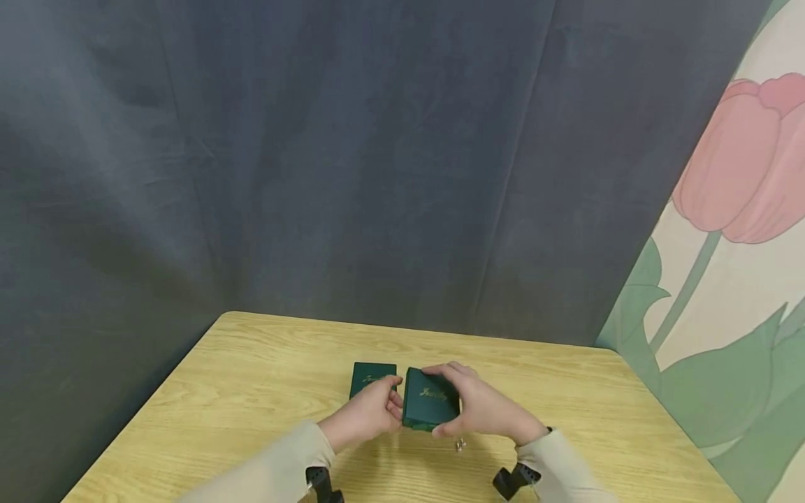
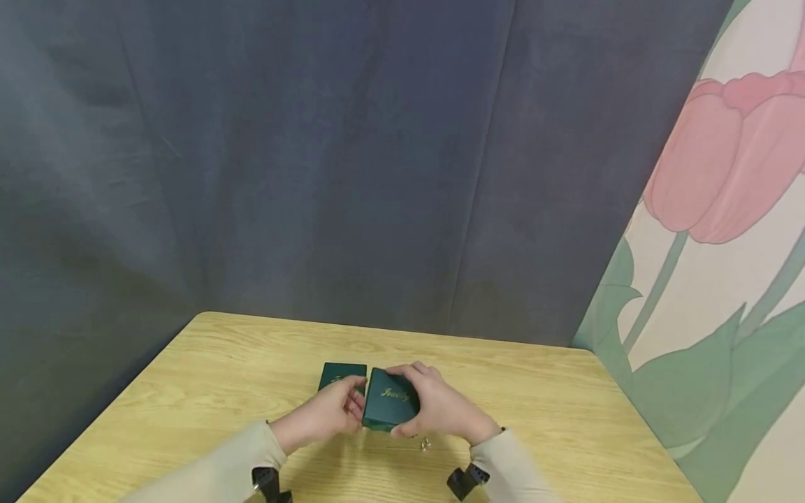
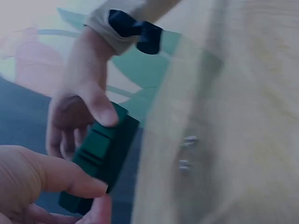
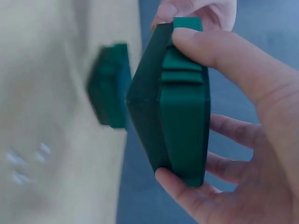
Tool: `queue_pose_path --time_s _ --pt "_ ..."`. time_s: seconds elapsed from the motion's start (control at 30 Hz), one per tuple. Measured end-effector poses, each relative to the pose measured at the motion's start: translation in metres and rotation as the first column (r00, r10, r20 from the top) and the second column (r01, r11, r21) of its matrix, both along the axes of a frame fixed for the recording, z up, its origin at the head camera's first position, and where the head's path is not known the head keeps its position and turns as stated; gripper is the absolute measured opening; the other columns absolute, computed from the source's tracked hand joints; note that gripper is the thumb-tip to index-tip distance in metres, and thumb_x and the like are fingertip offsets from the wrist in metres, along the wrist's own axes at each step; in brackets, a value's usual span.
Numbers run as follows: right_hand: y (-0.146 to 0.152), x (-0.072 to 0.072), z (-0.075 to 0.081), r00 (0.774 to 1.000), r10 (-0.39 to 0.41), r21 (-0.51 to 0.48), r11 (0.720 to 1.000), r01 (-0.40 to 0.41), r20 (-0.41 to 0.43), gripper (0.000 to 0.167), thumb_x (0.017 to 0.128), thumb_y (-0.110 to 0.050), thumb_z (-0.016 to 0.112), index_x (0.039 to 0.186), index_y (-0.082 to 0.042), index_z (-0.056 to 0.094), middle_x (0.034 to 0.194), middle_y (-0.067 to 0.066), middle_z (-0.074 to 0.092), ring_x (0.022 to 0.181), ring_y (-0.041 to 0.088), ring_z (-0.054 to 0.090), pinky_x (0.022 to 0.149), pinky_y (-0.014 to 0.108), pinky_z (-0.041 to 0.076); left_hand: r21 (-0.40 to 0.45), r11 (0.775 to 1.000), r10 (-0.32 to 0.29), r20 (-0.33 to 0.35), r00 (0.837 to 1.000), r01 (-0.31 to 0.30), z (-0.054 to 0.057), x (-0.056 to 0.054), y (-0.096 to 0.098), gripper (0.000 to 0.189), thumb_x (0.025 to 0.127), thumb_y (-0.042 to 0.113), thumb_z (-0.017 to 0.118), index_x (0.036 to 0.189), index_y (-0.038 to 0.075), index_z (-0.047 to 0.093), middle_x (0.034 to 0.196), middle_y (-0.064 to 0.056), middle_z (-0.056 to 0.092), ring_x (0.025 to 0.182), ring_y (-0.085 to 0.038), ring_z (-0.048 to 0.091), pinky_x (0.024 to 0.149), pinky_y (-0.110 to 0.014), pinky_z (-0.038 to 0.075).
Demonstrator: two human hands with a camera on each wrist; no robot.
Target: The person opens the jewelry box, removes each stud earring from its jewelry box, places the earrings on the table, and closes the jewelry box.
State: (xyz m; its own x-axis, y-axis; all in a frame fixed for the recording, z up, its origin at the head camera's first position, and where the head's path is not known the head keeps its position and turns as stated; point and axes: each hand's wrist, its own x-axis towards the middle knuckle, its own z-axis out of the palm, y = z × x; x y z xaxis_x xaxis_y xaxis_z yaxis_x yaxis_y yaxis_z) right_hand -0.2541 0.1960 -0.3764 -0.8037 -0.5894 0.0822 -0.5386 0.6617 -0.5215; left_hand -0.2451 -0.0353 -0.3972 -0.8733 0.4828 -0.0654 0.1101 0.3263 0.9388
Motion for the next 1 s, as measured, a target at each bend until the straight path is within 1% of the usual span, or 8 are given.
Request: queue_pose_path --time_s 0.17,0.3,0.57,0.63,0.73,0.83,0.87,1.0 --pt "0.007 -0.021 0.015 0.997 -0.047 0.020 0.999 0.049 -0.065 0.089 0.067 -0.034 0.088 0.142 -0.019 0.043 0.132 0.006 0.049 0.113 0.027 0.045 0.083 0.044 0.045 0.021 1.000 0.016 0.031 0.999 -0.017 0.022 -0.015 0.007 0.063 0.089 0.000 0.058 0.145 -0.009 0.030 0.124 -0.022 0.056 0.108 -0.033 0.059 0.088 -0.046 0.049" --pt "0.009 -0.036 0.012 0.996 -0.060 0.054 0.996 0.064 -0.071 0.088 0.067 -0.031 0.089 0.141 -0.018 0.045 0.131 0.008 0.050 0.114 0.030 0.045 0.083 0.045 0.044 0.068 0.997 0.021 0.122 0.992 -0.029 0.026 -0.024 0.013 0.060 0.091 0.003 0.052 0.145 -0.009 0.030 0.136 -0.026 0.049 0.123 -0.038 0.053 0.101 -0.052 0.041" --pt "0.016 -0.061 -0.019 1.000 0.002 0.027 1.000 -0.002 0.001 0.087 0.069 -0.027 0.088 0.142 -0.012 0.044 0.136 0.012 0.048 0.118 0.033 0.046 0.091 0.050 0.041 0.051 0.998 0.014 0.216 0.976 -0.026 0.017 -0.030 0.028 0.056 0.098 0.007 0.043 0.146 -0.011 0.024 0.153 -0.030 0.022 0.133 -0.048 0.038 0.105 -0.056 0.034" --pt "0.019 -0.065 -0.029 1.000 0.019 0.012 1.000 -0.019 0.026 0.088 0.069 -0.029 0.087 0.142 -0.012 0.043 0.138 0.012 0.047 0.121 0.034 0.045 0.094 0.052 0.040 -0.001 1.000 0.025 0.206 0.978 -0.025 0.014 -0.031 0.032 0.056 0.098 0.010 0.045 0.146 -0.011 0.025 0.150 -0.029 0.030 0.121 -0.042 0.053 0.091 -0.049 0.043" --pt "0.022 -0.069 -0.040 0.997 0.028 -0.011 1.000 -0.027 0.078 0.088 0.070 -0.032 0.087 0.143 -0.012 0.043 0.139 0.013 0.046 0.122 0.034 0.045 0.096 0.053 0.039 -0.080 0.996 0.051 0.191 0.980 -0.036 0.010 -0.030 0.036 0.058 0.098 0.014 0.047 0.146 -0.010 0.026 0.148 -0.027 0.034 0.101 -0.033 0.057 0.081 -0.045 0.039" --pt "0.022 -0.072 -0.048 0.994 0.029 -0.008 1.000 -0.029 0.108 0.088 0.070 -0.032 0.087 0.143 -0.012 0.043 0.141 0.013 0.045 0.124 0.035 0.043 0.097 0.054 0.038 -0.143 0.989 0.072 0.175 0.982 -0.048 0.007 -0.029 0.039 0.060 0.097 0.018 0.051 0.146 -0.009 0.028 0.146 -0.025 0.036 0.106 -0.034 0.055 0.094 -0.051 0.040" --pt "0.022 -0.072 -0.049 0.992 0.027 -0.007 1.000 -0.026 0.121 0.087 0.070 -0.032 0.087 0.143 -0.012 0.042 0.142 0.013 0.045 0.125 0.035 0.043 0.098 0.055 0.037 -0.158 0.986 0.074 0.171 0.982 -0.047 0.007 -0.028 0.038 0.060 0.097 0.019 0.052 0.145 -0.009 0.029 0.150 -0.026 0.032 0.121 -0.039 0.048 0.101 -0.056 0.035" --pt "0.018 -0.072 -0.052 0.989 0.017 0.021 1.000 -0.021 0.150 0.087 0.070 -0.030 0.087 0.143 -0.013 0.042 0.144 0.012 0.042 0.128 0.037 0.040 0.099 0.058 0.035 -0.207 0.978 0.061 0.163 0.985 -0.026 0.002 -0.029 0.038 0.059 0.097 0.022 0.053 0.145 -0.006 0.032 0.150 -0.025 0.034 0.136 -0.044 0.034 0.105 -0.060 0.031"
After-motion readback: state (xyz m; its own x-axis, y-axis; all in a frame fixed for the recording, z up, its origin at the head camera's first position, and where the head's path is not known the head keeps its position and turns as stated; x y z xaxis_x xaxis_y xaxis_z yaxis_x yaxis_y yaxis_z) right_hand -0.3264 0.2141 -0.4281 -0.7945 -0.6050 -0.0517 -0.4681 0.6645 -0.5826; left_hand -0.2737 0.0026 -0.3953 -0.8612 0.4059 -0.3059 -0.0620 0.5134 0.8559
